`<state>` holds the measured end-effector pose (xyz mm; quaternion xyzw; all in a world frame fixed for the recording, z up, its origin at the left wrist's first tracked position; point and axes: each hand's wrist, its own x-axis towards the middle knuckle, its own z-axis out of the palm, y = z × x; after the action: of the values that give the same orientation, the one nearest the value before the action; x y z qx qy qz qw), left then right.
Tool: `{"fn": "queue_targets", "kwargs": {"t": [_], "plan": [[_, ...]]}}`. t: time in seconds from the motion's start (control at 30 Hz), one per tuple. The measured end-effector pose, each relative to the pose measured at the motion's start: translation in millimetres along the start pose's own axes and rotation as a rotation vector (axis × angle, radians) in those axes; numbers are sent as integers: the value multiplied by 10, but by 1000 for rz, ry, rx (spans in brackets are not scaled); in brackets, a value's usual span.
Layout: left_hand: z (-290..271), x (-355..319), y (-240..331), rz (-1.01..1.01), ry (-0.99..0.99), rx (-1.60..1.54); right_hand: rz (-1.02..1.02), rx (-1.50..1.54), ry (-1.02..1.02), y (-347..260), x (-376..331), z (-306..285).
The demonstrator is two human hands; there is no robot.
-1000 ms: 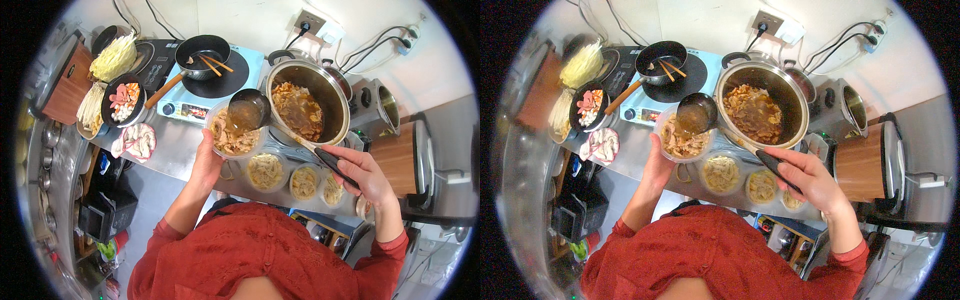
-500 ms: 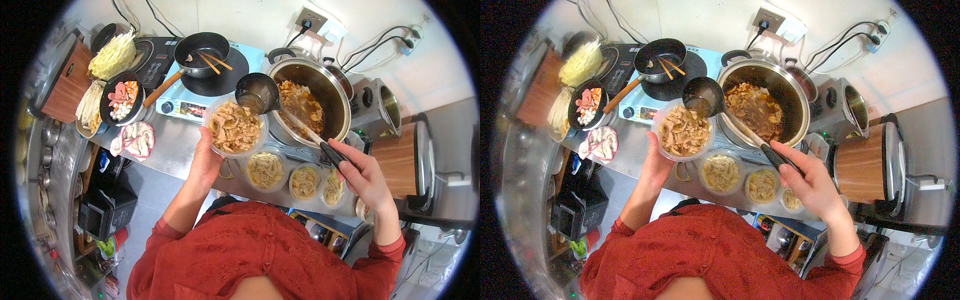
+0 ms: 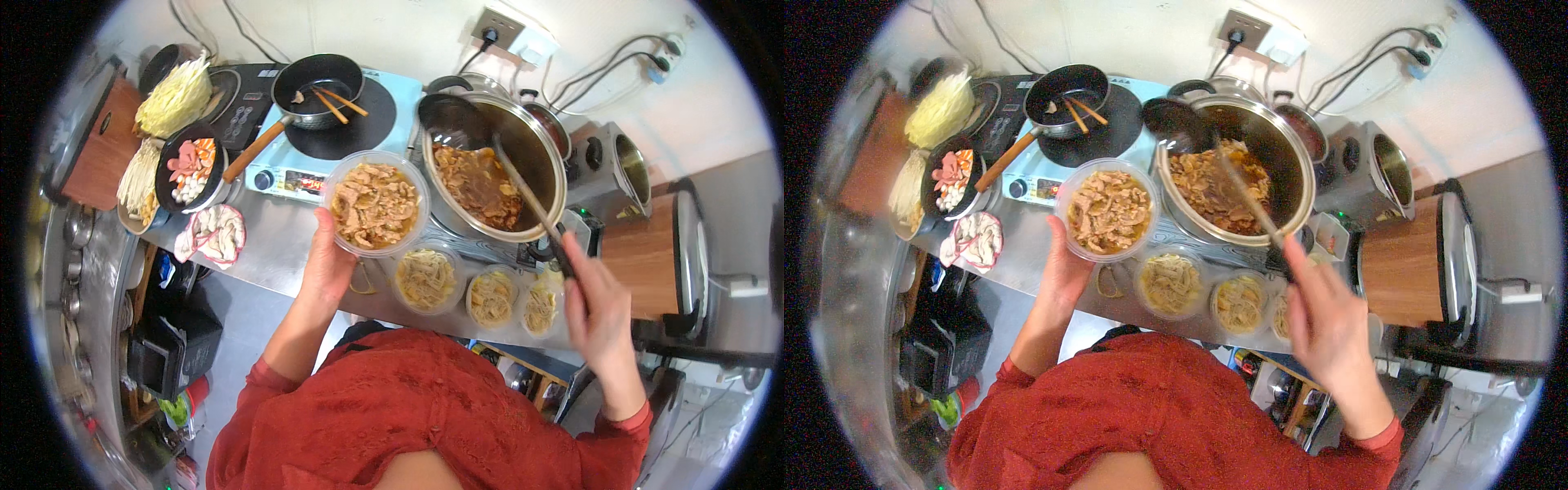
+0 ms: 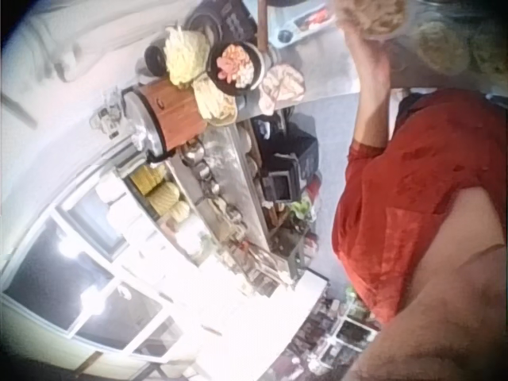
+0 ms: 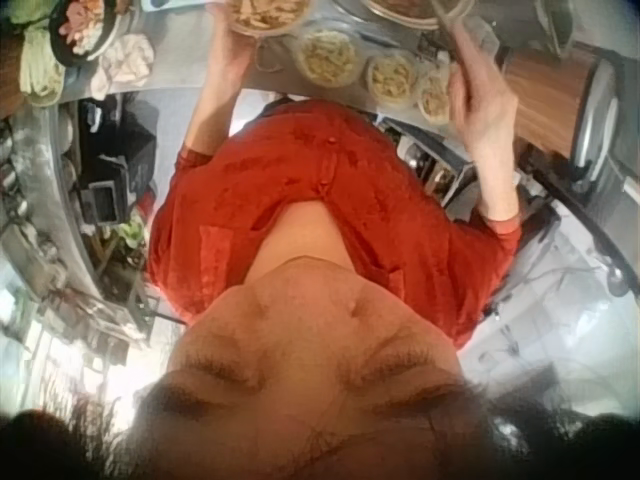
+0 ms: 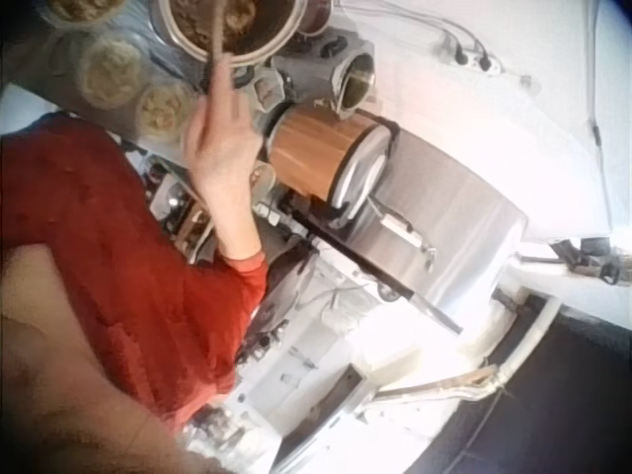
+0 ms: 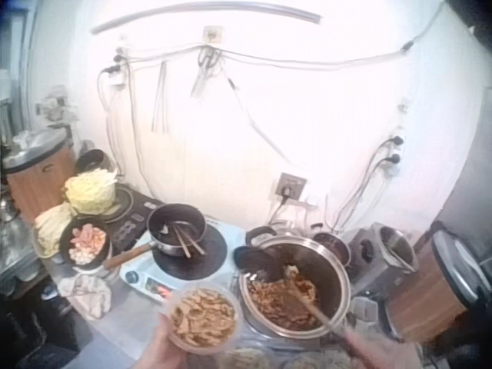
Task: The person assembles multiple noodle bowls by using tongs to place green vegetables, cabbage, bean sprouts, and fried tofu into clear plastic containers. They then move to a second station and ladle a meat and sauce mixture from a pot into each bowl, completing the assembly.
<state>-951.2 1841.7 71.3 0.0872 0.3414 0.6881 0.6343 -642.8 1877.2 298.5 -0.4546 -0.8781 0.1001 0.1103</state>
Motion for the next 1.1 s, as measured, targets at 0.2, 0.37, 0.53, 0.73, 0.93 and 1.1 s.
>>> {"fn": "queue_targets", "kwargs": {"t": [0.2, 0.37, 0.53, 0.73, 0.93, 1.1], "plan": [[-5, 56, 5, -29, -56, 15, 461, 205, -132, 890, 410, 164], [8, 53, 10, -29, -37, 54, 523, 296, -221, 1277, 558, 398], [13, 41, 1, -27, 18, 60, 479, 264, -189, 1355, 562, 486], [11, 33, 8, -23, 5, 69, 518, 279, -264, 1430, 617, 557], [35, 2, 21, -9, -1, 55, 626, 349, -358, 1507, 776, 496], [37, -22, 24, -23, -25, 34, 798, 671, -388, 1542, 786, 430]]}}
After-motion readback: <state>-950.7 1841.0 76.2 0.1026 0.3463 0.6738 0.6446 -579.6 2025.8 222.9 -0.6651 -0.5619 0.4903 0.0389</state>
